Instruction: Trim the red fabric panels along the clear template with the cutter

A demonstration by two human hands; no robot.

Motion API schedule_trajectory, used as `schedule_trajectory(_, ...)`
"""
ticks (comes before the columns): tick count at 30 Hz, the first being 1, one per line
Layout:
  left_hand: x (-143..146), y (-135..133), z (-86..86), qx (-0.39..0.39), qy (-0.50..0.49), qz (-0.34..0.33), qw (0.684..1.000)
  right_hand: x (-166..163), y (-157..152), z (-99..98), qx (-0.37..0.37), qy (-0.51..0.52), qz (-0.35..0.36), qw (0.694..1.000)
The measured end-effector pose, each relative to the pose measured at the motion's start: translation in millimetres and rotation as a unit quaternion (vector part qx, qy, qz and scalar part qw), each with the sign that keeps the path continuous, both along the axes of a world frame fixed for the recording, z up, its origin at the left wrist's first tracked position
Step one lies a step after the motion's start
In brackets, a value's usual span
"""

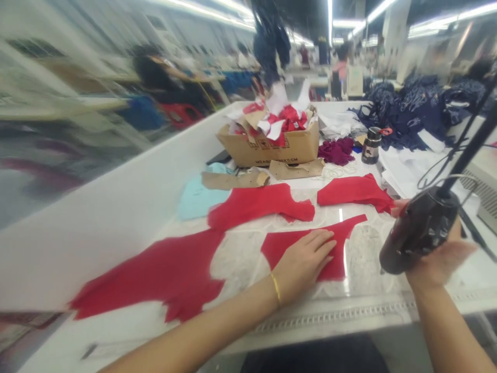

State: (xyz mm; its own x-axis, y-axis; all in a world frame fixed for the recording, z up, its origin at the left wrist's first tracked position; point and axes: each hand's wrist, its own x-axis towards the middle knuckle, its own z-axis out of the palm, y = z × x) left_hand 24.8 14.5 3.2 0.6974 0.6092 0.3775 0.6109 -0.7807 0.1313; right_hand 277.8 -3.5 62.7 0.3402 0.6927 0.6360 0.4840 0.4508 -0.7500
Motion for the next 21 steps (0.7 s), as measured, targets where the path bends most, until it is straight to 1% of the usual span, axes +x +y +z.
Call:
schedule_trajectory(2,3,9,5.5,-0.01,0.033,0.012,0.999,-12,-10,5.6,0.044,0.102,0.047,0.993)
schedule_trajectory(3,4,15,8.5,-0.015,0.048,0.015,0.999,-18,-15,7.9,0.052,0.116,0.055,0.99)
schedule_trajectory(6,12,32,15.6,-0.022,0.071,0.002,0.997,-35,-23,12.8,0.021,0.044,0.017,0.999)
schedule_trajectory(8,18,43,18.3,-0.025,0.08,-0.027,0.996,-41,-23,14.9,-0.008,0.031,-0.011,0.999)
schedule_trajectory(12,29,63,20.1,-0.036,0.095,-0.087,0.991,-39,-9,18.7,-0.055,0.012,-0.07,0.996)
schedule_trajectory(15,34,73,20.6,-0.039,0.096,-0.11,0.989,-36,6,20.5,-0.071,0.02,-0.065,0.995)
schedule_trajectory(17,36,78,21.0,-0.04,0.093,-0.12,0.988,-35,16,20.3,-0.066,0.031,-0.06,0.996)
schedule_trajectory(19,40,82,21.4,-0.04,0.083,-0.122,0.988,-35,28,19.1,-0.046,0.03,-0.066,0.996)
schedule_trajectory(21,45,87,21.1,-0.039,0.063,-0.108,0.991,-36,39,16.9,-0.018,0.027,-0.063,0.997)
